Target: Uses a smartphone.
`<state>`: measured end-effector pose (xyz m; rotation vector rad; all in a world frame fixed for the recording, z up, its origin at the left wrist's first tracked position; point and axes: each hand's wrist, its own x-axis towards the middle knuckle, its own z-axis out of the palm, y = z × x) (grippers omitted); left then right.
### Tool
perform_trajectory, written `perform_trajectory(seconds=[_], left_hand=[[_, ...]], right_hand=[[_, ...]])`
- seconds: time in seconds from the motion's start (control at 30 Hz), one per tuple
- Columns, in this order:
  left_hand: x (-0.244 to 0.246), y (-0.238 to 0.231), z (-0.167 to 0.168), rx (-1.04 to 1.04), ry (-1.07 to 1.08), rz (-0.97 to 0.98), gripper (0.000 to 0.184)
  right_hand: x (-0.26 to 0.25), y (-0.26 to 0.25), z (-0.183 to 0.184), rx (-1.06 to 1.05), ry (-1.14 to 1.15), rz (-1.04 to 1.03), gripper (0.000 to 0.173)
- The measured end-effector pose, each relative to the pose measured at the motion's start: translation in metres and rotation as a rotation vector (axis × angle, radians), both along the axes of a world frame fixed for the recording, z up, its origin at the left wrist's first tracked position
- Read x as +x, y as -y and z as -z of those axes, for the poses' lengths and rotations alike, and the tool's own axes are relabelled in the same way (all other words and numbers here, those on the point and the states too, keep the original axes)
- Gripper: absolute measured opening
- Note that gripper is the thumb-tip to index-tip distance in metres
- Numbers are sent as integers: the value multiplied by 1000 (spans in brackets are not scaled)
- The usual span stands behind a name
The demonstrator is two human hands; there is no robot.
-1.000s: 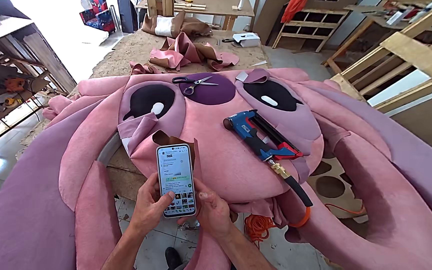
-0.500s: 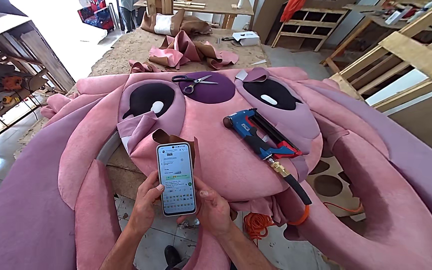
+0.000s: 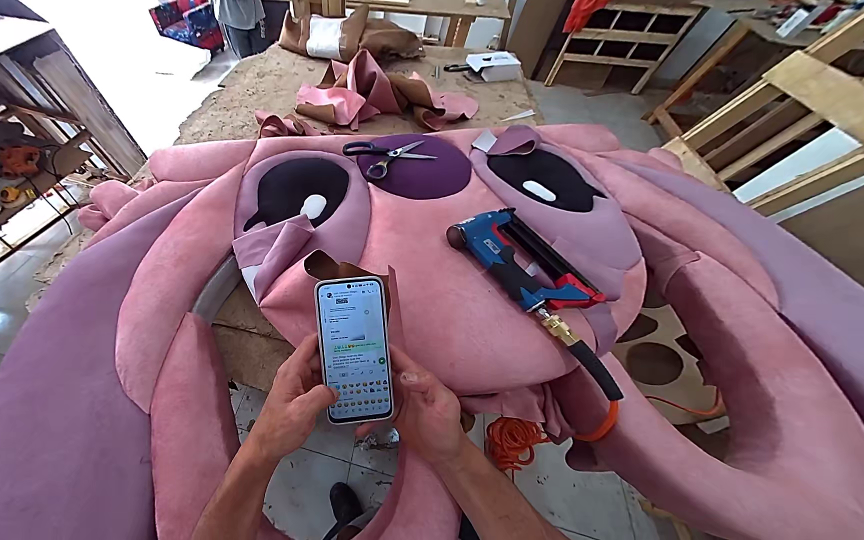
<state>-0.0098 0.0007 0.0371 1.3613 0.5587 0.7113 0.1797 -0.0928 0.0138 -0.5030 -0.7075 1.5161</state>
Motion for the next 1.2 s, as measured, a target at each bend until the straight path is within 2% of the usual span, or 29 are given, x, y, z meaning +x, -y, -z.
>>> perform_trajectory(seconds=[0.47, 0.97, 1.2], left_hand=[[-2, -1, 2, 7, -19, 3, 65], [-5, -1, -1, 50, -109, 20, 66], [-5, -2, -1, 65, -130, 32, 65]], right_hand=[[0, 0, 0, -16, 7, 2, 49], [-7, 0, -7, -190, 171, 105, 44], [-8, -1, -8, -209, 183, 122, 41]])
